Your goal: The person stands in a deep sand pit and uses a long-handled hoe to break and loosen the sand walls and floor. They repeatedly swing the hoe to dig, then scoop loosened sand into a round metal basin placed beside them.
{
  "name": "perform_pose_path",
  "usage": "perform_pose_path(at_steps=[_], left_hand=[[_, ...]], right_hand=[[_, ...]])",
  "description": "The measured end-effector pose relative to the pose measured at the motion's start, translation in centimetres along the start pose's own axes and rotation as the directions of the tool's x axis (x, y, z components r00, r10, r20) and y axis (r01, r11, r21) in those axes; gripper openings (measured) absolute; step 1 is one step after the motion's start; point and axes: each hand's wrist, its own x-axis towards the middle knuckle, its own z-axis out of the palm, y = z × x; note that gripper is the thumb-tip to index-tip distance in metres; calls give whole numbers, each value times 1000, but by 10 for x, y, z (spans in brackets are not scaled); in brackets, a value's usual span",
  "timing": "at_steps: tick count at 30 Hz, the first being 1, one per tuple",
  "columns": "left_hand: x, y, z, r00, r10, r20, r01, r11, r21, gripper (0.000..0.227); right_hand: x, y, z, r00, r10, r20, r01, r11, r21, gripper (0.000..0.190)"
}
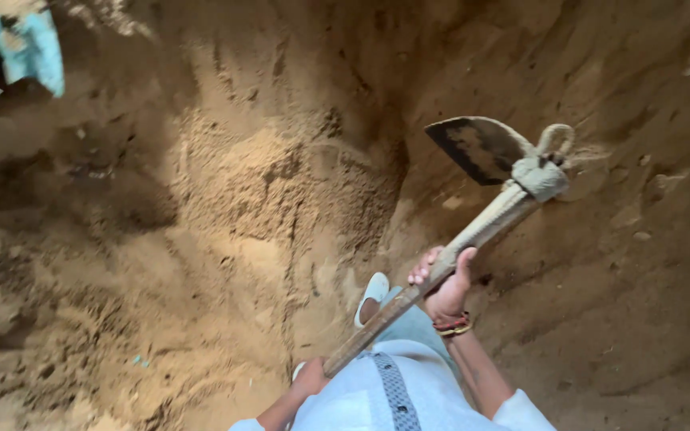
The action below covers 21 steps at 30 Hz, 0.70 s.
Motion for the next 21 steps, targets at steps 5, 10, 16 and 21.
perform_pose_path(at_steps=[5,10,16,21], left_hand=[[44,93,-61,1000,-16,9,16,997,-70,70],[55,196,-139,975,-195,-110,183,977,-107,69],[50,283,-230,940,-145,-310,100,983,-155,35],[107,262,-251,889,-120,-442,61,987,-146,23]], right_hand=[[90,-41,-15,997,-3,72,0,999,36,72],[168,-110,26,991,23,131,-34,996,84,73],[256,-143,56,981,2,193,-30,989,143,74],[311,-132,89,979,20,205,-46,991,124,74]])
